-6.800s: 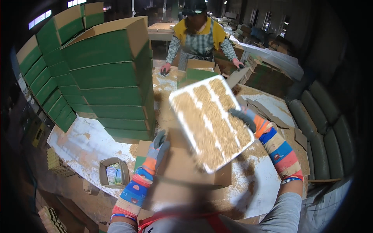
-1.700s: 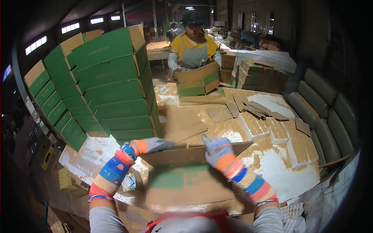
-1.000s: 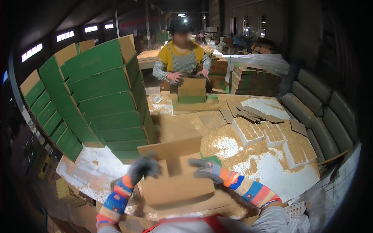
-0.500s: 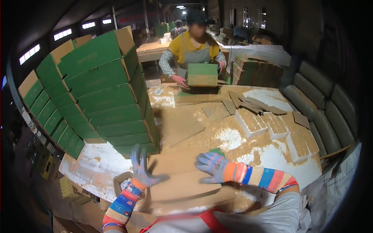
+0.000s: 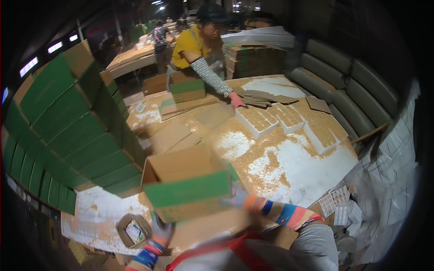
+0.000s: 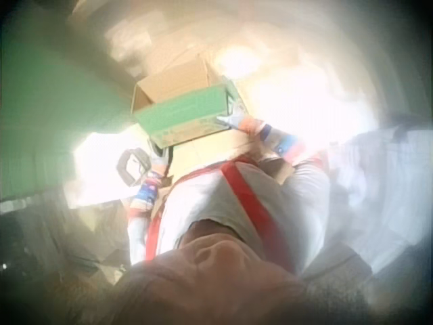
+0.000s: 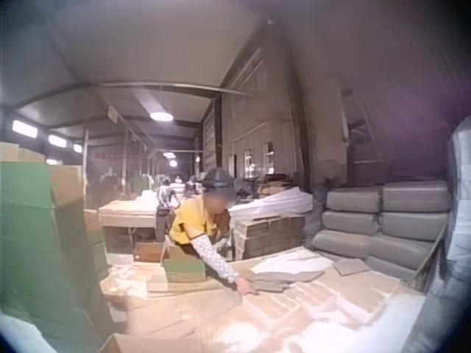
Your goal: The person folds cardboard into boxes, inserts a white tray into each box, and stacks the completed boxes into a tall tower on the table.
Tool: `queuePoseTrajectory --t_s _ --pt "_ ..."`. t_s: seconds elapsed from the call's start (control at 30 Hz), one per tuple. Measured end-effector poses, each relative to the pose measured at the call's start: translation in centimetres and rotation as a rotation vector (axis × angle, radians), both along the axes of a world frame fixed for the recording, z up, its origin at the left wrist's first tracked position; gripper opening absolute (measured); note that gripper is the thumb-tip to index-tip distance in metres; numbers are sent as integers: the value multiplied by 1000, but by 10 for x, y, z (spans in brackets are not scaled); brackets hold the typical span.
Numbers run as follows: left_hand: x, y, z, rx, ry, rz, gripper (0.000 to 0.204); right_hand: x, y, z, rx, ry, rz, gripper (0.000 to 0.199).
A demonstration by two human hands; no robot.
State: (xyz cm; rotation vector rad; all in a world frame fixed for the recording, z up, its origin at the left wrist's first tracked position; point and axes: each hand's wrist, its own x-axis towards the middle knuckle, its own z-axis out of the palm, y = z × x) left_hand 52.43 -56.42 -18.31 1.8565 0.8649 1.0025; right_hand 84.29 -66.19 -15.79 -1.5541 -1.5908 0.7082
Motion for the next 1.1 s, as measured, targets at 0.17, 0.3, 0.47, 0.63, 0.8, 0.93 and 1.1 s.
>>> queuePoseTrajectory --t_s 0.17,0.3,0.47,0.63,0.8,0.93,1.1 --pt "-33 42 -61 -140 -256 420 33 2 -17 -44 -362 -319 -87 63" --pt "-3 97 66 322 229 38 43 50 -22 -49 314 -237 103 40" --pt "-6 144 18 -318 -27 234 57 293 24 -85 -50 -448 -811 51" --pt "-23 173 11 -434 230 355 66 432 39 -104 -324 -882 -1042 78" --pt "-32 163 10 -318 255 342 65 435 41 -105 -634 -1049 -971 82" --pt "-20 153 26 -350 167 242 61 415 23 -106 -606 -1113 -890 79" --pt "-19 139 24 -470 161 292 47 298 -19 -119 -15 -900 -743 32"
